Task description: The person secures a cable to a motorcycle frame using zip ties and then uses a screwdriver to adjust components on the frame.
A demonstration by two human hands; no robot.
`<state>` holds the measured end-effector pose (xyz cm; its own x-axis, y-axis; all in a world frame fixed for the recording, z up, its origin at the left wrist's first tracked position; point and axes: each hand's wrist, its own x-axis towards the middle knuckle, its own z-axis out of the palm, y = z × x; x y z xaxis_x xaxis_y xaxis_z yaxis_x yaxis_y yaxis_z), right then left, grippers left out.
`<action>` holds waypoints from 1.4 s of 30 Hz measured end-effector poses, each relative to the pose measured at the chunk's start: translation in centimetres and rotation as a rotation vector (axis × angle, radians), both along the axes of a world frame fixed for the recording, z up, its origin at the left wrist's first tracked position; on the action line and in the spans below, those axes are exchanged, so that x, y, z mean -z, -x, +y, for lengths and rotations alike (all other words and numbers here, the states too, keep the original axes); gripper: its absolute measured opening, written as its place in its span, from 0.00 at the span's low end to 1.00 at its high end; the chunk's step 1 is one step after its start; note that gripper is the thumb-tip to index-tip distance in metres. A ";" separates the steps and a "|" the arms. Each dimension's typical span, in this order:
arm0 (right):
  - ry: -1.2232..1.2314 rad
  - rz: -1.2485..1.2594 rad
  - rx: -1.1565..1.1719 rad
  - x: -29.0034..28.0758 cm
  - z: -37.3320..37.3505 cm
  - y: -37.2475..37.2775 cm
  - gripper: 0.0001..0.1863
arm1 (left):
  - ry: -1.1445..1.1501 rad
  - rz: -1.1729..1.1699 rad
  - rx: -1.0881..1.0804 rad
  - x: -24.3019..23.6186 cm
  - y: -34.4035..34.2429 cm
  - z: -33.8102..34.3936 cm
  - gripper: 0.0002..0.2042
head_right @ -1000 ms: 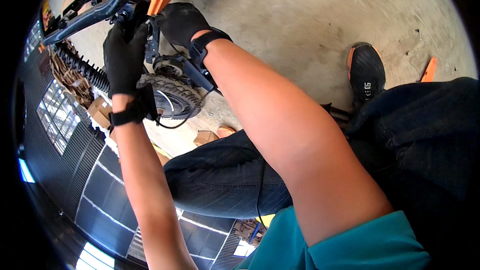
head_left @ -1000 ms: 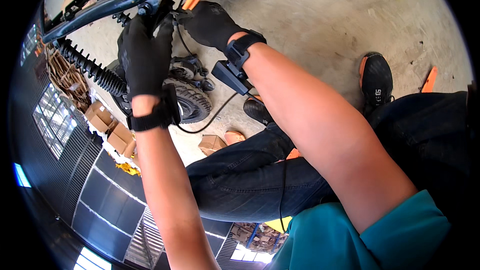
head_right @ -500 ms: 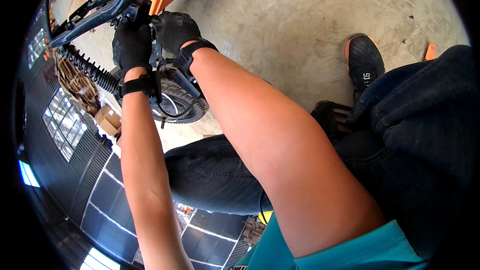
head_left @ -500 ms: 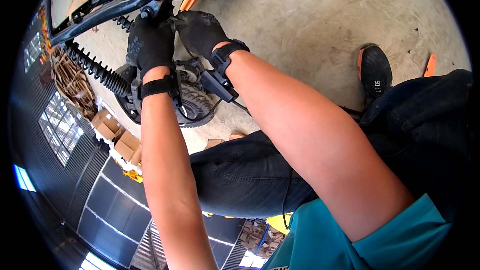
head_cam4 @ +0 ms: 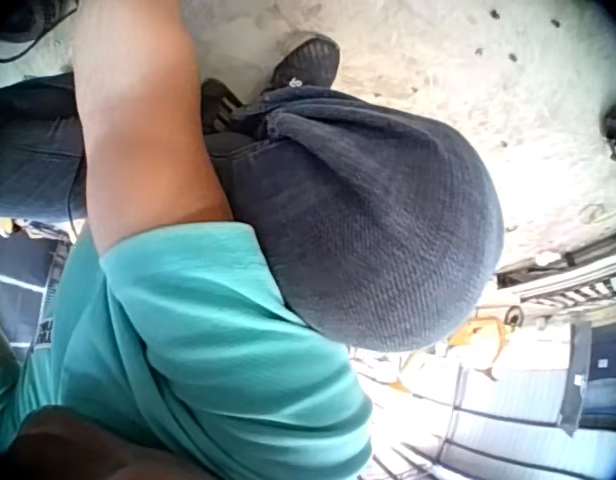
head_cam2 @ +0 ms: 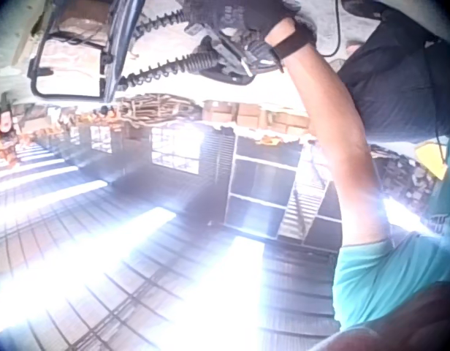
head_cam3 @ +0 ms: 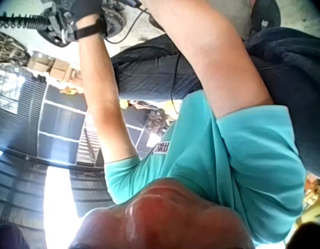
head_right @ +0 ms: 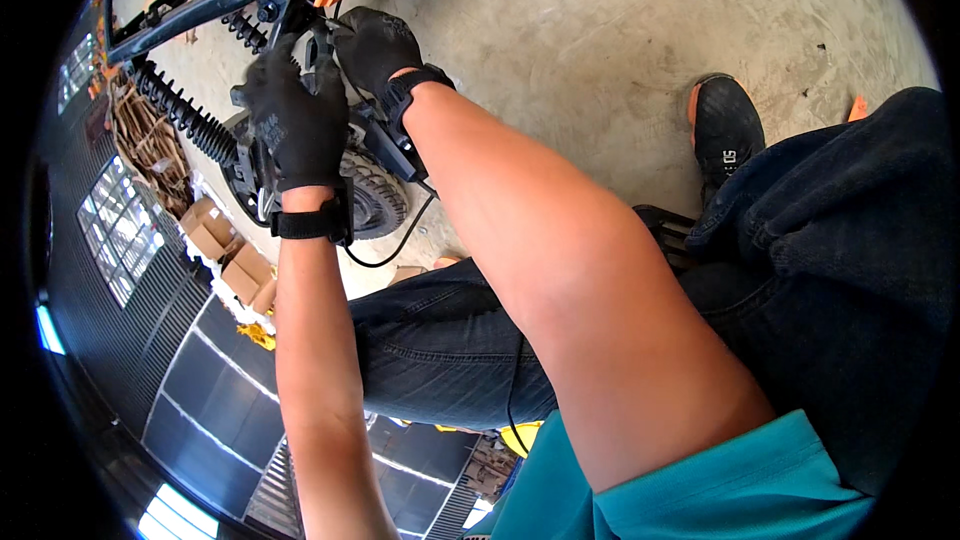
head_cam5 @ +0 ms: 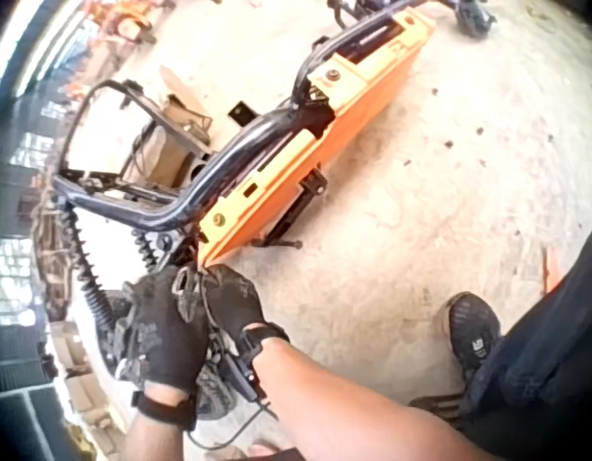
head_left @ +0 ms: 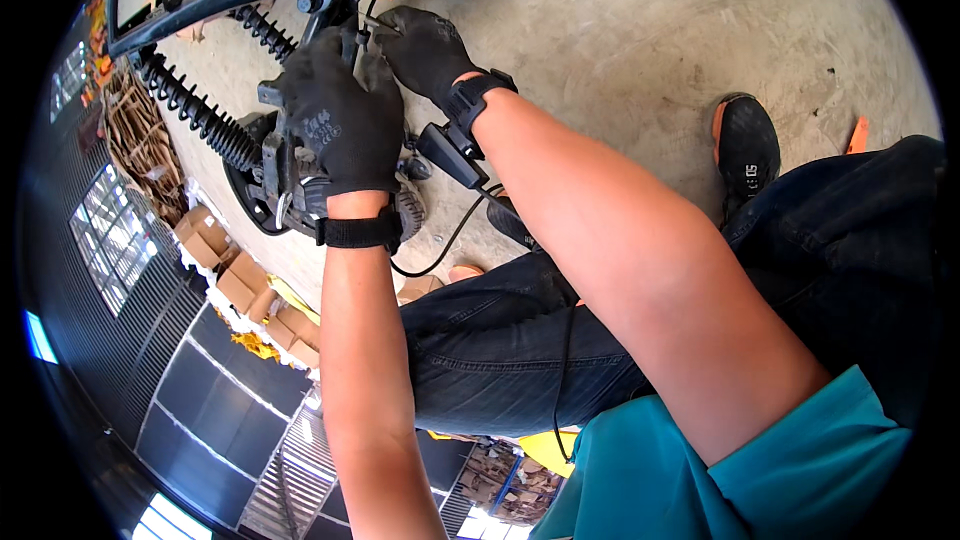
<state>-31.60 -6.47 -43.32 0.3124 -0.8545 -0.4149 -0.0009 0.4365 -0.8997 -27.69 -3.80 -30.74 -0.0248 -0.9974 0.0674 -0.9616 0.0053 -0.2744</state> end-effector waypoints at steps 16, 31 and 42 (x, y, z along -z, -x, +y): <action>0.510 0.153 -0.142 5.7 -3.5 -1.1 0.20 | 0.149 0.552 0.117 8.2 -3.0 0.5 0.10; 0.642 -0.106 -0.417 4.1 -5.6 2.0 0.17 | 0.432 1.509 -0.775 9.7 0.8 -0.6 0.37; 0.372 -0.093 -0.494 3.5 -4.1 2.9 0.16 | 0.238 1.246 -1.065 10.7 1.0 3.3 0.29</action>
<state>-34.47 -10.60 -46.83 0.7279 -0.6822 -0.0691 -0.0365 0.0620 -0.9974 -28.73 -0.53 -41.48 0.8014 -0.4954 -0.3353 -0.1219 -0.6840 0.7193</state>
